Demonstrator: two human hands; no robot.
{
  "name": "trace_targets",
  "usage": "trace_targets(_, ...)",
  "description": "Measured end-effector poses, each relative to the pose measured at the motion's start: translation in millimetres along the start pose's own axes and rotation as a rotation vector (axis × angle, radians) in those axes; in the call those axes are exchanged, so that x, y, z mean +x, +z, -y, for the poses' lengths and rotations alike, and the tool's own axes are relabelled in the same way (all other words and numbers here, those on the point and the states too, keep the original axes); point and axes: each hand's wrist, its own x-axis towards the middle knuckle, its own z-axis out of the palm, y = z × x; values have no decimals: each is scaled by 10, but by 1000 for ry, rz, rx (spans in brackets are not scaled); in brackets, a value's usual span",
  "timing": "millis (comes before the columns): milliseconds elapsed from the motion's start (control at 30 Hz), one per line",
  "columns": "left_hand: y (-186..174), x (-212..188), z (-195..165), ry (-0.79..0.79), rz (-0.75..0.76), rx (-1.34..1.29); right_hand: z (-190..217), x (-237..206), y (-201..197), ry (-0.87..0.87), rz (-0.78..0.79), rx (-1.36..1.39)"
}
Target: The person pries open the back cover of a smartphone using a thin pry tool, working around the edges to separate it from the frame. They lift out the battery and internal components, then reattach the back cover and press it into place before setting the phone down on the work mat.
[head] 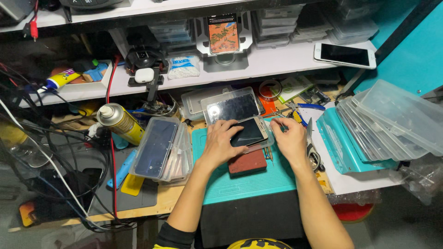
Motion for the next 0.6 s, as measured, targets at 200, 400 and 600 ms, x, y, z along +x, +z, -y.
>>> trace_targets(200,-28,19,-5,50,-3,45,-24,-10,4,17,16,-26)
trace_targets(400,-40,13,-2,56,6,61,2,-17,-4,6,44,-23)
trace_targets(600,-15,5,17,71,-28,44,-6,3,-17,94,208,-165)
